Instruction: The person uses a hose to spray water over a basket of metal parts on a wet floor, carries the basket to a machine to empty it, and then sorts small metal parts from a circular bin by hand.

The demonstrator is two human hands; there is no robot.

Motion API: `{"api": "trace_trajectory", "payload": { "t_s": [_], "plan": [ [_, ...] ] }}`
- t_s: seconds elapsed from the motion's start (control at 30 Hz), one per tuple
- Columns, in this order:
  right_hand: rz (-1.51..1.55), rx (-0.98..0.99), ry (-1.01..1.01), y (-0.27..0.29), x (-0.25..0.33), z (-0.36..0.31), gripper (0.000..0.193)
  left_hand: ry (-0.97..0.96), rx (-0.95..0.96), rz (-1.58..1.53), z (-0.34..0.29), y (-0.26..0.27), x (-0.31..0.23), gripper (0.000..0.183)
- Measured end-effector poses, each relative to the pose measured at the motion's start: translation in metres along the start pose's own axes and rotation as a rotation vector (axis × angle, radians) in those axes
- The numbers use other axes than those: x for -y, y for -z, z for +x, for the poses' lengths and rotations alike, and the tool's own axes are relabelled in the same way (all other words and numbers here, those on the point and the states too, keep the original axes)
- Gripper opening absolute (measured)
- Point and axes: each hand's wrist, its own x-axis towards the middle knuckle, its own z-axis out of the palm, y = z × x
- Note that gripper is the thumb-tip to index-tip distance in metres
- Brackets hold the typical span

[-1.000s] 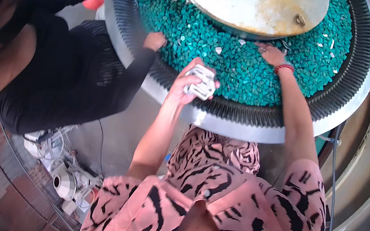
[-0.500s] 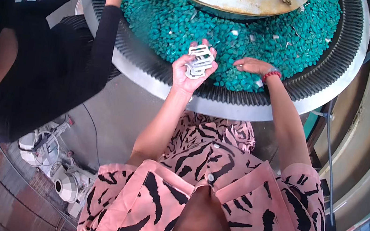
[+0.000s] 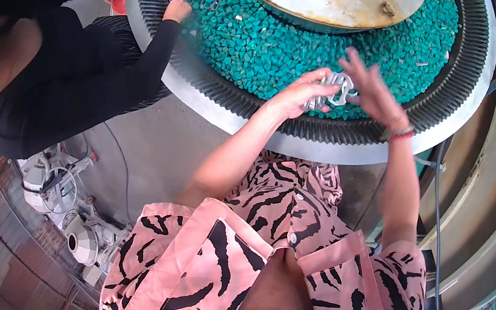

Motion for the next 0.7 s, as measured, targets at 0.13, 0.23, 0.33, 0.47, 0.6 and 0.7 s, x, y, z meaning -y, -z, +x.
{"api": "trace_trajectory", "payload": {
  "t_s": [0.13, 0.23, 0.33, 0.47, 0.6, 0.7],
  "plan": [
    [-0.846, -0.166, -0.228, 0.107, -0.057, 0.056, 0.081, -0.143, -0.012, -0.327, -0.014, 0.012, 0.002, 0.033],
    [-1.474, -0.194, -0.096, 0.094, -0.093, 0.086, 0.085, -0.24, -0.076, -0.332, -0.03, 0.037, 0.009, 0.036],
    [-1.422, 0.001, -0.194, 0.1, -0.094, 0.096, 0.085, -0.254, -0.017, -0.44, -0.035, 0.047, 0.005, 0.039],
    [-0.428, -0.016, -0.466, 0.066, -0.071, 0.057, 0.057, -0.27, 0.096, -0.533, -0.045, 0.053, 0.003, 0.04],
    [-0.041, 0.015, -0.34, 0.048, -0.045, 0.022, 0.033, -0.264, 0.195, -0.565, -0.039, 0.042, 0.005, 0.039],
    [0.358, 0.04, -0.232, 0.018, -0.023, 0.012, 0.035, -0.345, 0.138, -0.604, -0.031, 0.032, 0.007, 0.037]
  ]
}}
